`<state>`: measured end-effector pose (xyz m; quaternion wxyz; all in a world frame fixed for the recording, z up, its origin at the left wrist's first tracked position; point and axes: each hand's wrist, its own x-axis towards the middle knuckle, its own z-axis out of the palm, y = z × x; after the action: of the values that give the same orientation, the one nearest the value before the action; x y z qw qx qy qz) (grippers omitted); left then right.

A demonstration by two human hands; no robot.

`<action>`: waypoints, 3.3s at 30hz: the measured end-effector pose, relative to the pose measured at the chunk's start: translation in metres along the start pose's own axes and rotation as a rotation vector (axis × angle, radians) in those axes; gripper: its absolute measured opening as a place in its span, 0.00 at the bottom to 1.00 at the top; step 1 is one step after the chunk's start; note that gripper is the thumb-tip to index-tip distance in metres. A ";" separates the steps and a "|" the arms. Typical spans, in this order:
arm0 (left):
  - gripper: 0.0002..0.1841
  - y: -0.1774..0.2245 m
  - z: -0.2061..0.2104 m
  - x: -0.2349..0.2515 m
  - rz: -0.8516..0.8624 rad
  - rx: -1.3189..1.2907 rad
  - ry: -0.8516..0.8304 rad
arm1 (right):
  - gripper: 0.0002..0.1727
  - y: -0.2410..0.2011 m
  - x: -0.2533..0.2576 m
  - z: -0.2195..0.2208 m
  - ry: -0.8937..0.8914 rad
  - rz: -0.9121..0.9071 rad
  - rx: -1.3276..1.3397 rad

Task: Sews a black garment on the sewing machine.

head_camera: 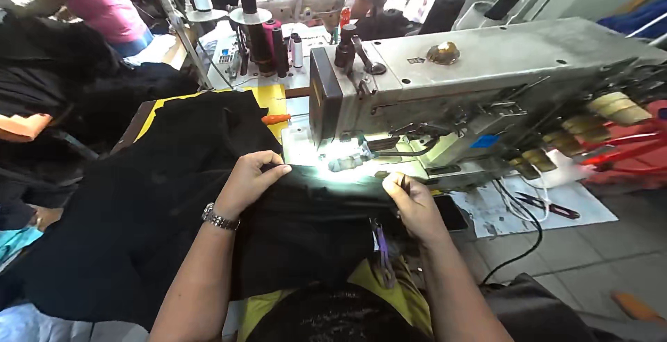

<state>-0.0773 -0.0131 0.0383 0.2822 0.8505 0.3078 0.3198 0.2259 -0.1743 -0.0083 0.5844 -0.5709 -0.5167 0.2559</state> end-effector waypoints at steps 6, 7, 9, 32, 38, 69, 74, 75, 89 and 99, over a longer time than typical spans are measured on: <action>0.21 -0.002 0.004 -0.002 -0.034 0.038 0.013 | 0.08 0.004 0.005 0.005 0.050 -0.043 0.002; 0.22 -0.002 0.004 -0.003 -0.045 0.066 0.012 | 0.09 0.004 0.005 0.006 0.058 -0.035 0.004; 0.23 -0.002 0.005 -0.003 -0.051 0.120 0.013 | 0.10 0.002 0.006 0.007 0.071 -0.017 -0.001; 0.06 0.036 0.020 -0.050 0.549 0.596 0.275 | 0.05 0.015 0.001 -0.011 0.328 -0.283 -0.176; 0.07 0.005 0.044 -0.060 0.505 0.627 0.246 | 0.06 0.032 -0.001 -0.004 0.318 -0.338 -0.257; 0.10 0.030 0.055 -0.055 0.268 0.595 0.164 | 0.08 0.028 -0.006 -0.002 0.308 -0.421 -0.510; 0.12 0.026 0.054 -0.054 0.219 0.515 0.159 | 0.08 0.027 -0.008 -0.002 0.288 -0.423 -0.510; 0.12 0.025 0.052 -0.053 0.196 0.462 0.159 | 0.09 0.026 -0.009 -0.001 0.268 -0.413 -0.510; 0.18 0.039 0.008 0.011 0.003 0.164 -0.089 | 0.14 0.000 -0.054 0.053 -0.495 0.186 0.014; 0.08 0.040 0.028 0.014 -0.076 0.102 -0.030 | 0.11 0.019 -0.052 0.057 -0.469 0.303 0.085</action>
<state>-0.0350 -0.0372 0.0521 0.2550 0.8562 0.3516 0.2798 0.1626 -0.1933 -0.0523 0.4274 -0.5419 -0.5356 0.4867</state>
